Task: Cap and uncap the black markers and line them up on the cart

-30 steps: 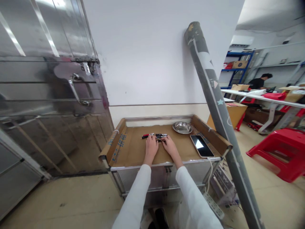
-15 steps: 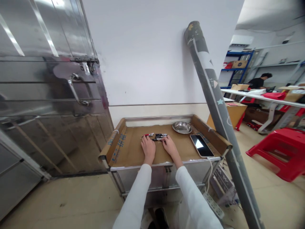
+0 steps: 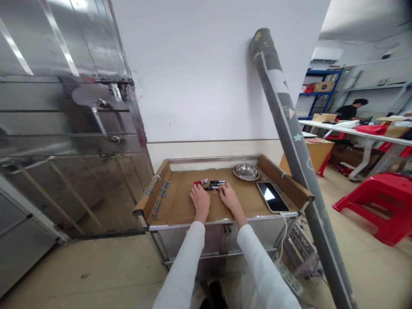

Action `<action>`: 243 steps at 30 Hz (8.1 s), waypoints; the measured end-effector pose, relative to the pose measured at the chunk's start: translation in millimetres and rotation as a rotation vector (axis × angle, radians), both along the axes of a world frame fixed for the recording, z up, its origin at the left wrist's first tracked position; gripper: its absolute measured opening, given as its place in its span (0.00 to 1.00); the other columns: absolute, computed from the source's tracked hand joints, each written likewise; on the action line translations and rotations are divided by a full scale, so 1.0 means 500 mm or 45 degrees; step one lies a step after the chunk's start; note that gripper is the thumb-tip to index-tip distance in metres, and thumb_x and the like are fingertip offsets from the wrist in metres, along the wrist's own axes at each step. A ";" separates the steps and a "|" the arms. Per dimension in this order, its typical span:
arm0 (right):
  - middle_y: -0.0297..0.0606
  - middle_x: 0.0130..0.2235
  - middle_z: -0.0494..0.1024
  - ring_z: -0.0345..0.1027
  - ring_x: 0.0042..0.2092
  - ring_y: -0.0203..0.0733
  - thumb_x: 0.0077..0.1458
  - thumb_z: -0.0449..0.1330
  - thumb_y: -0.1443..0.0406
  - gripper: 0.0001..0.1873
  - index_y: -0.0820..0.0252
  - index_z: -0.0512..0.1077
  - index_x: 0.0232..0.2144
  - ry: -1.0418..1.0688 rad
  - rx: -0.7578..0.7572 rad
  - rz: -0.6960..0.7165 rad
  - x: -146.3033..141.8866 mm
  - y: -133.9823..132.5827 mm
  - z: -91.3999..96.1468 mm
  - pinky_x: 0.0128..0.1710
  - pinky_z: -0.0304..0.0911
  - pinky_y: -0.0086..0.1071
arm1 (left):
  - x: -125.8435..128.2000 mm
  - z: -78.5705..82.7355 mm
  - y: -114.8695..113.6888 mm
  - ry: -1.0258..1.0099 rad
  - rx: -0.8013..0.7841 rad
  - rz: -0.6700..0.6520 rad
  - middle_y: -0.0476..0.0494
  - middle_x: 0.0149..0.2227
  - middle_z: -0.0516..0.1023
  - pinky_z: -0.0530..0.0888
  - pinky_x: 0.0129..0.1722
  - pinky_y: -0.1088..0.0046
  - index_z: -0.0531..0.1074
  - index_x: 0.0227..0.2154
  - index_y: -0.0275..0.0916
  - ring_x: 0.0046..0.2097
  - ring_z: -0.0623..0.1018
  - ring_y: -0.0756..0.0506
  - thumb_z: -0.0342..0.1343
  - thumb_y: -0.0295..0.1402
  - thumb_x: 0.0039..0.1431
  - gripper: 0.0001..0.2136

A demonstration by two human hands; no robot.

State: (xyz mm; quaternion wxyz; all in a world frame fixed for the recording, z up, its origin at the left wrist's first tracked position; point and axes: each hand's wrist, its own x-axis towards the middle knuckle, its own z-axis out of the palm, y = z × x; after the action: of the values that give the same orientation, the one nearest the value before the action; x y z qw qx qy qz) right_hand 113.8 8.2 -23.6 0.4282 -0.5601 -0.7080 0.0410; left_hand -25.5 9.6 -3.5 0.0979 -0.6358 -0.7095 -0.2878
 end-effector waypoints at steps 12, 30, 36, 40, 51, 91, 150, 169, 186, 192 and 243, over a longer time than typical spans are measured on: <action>0.43 0.42 0.72 0.68 0.44 0.41 0.59 0.49 0.71 0.13 0.60 0.73 0.37 0.011 -0.015 0.009 -0.001 -0.003 0.005 0.51 0.63 0.35 | -0.001 0.004 0.001 -0.022 0.009 0.141 0.29 0.42 0.72 0.68 0.44 0.61 0.69 0.43 0.28 0.45 0.72 0.37 0.38 0.23 0.63 0.15; 0.44 0.42 0.72 0.68 0.44 0.42 0.59 0.48 0.70 0.13 0.60 0.72 0.38 0.011 0.025 -0.001 -0.001 -0.001 0.002 0.50 0.64 0.36 | -0.007 0.014 0.002 -0.072 0.128 -0.059 0.32 0.40 0.73 0.69 0.43 0.61 0.69 0.41 0.30 0.44 0.72 0.38 0.40 0.25 0.63 0.13; 0.48 0.46 0.73 0.68 0.47 0.45 0.60 0.46 0.69 0.16 0.63 0.67 0.47 0.093 0.056 0.014 -0.003 -0.001 0.002 0.52 0.64 0.39 | -0.007 0.018 0.003 -0.113 0.285 -0.431 0.38 0.38 0.73 0.69 0.45 0.64 0.70 0.36 0.36 0.42 0.73 0.41 0.44 0.26 0.62 0.09; 0.49 0.47 0.73 0.68 0.49 0.44 0.60 0.46 0.69 0.17 0.63 0.64 0.50 0.132 0.059 -0.010 -0.004 -0.004 0.005 0.52 0.64 0.39 | -0.006 0.018 0.002 -0.153 0.293 -0.607 0.40 0.38 0.74 0.70 0.47 0.65 0.70 0.36 0.38 0.43 0.73 0.43 0.44 0.25 0.62 0.09; 0.49 0.46 0.74 0.69 0.47 0.45 0.59 0.47 0.68 0.16 0.63 0.65 0.48 0.147 0.040 -0.016 -0.005 -0.004 0.008 0.50 0.64 0.39 | -0.009 0.032 -0.012 -0.259 0.247 -0.814 0.42 0.39 0.73 0.71 0.50 0.65 0.70 0.39 0.39 0.46 0.74 0.45 0.45 0.25 0.62 0.09; 0.44 0.44 0.72 0.68 0.44 0.42 0.57 0.49 0.71 0.14 0.60 0.71 0.41 0.002 -0.010 -0.016 0.001 0.002 0.001 0.49 0.63 0.35 | -0.012 0.032 -0.013 -0.472 0.312 -0.831 0.41 0.44 0.75 0.72 0.50 0.66 0.66 0.44 0.39 0.48 0.76 0.45 0.46 0.32 0.66 0.08; 0.54 0.40 0.76 0.67 0.43 0.50 0.59 0.46 0.74 0.13 0.66 0.70 0.38 -0.420 -0.096 -0.750 -0.005 -0.028 0.022 0.42 0.56 0.37 | -0.015 0.032 -0.015 -0.590 0.399 -0.641 0.36 0.46 0.75 0.72 0.49 0.63 0.65 0.42 0.39 0.52 0.75 0.42 0.44 0.31 0.65 0.07; 0.39 0.35 0.73 0.63 0.40 0.42 0.45 0.49 0.77 0.13 0.59 0.67 0.31 -0.208 0.023 0.119 -0.009 -0.021 0.033 0.43 0.59 0.32 | -0.018 0.037 -0.017 -0.573 0.292 -0.235 0.37 0.42 0.75 0.69 0.38 0.69 0.66 0.42 0.37 0.41 0.77 0.43 0.43 0.31 0.64 0.09; 0.41 0.37 0.72 0.63 0.41 0.42 0.52 0.45 0.77 0.14 0.60 0.66 0.35 -0.107 0.094 -0.004 -0.005 -0.011 0.017 0.43 0.59 0.33 | -0.017 0.039 -0.018 -0.603 0.270 -0.264 0.38 0.42 0.75 0.70 0.38 0.68 0.66 0.42 0.38 0.41 0.77 0.43 0.44 0.31 0.64 0.08; 0.42 0.37 0.72 0.63 0.40 0.44 0.54 0.46 0.77 0.13 0.60 0.65 0.35 -0.135 0.082 -0.216 0.000 -0.014 0.016 0.43 0.58 0.33 | -0.015 0.033 -0.018 -0.554 0.186 -0.601 0.40 0.41 0.75 0.72 0.42 0.68 0.66 0.40 0.40 0.43 0.77 0.44 0.45 0.30 0.63 0.07; 0.54 0.45 0.73 0.64 0.47 0.51 0.57 0.47 0.74 0.16 0.69 0.70 0.44 -0.400 -0.208 -0.687 -0.008 -0.030 0.038 0.45 0.56 0.38 | -0.011 0.017 -0.008 -0.278 -0.093 -0.837 0.44 0.42 0.69 0.71 0.47 0.71 0.69 0.39 0.40 0.43 0.76 0.47 0.50 0.26 0.60 0.06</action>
State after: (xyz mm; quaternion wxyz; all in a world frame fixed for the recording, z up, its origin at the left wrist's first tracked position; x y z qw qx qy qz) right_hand 109.9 -7.0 -4.7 0.2626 -0.7596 -0.5858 -0.1043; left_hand -30.9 5.7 4.8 -0.0993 -0.7988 -0.4830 -0.3447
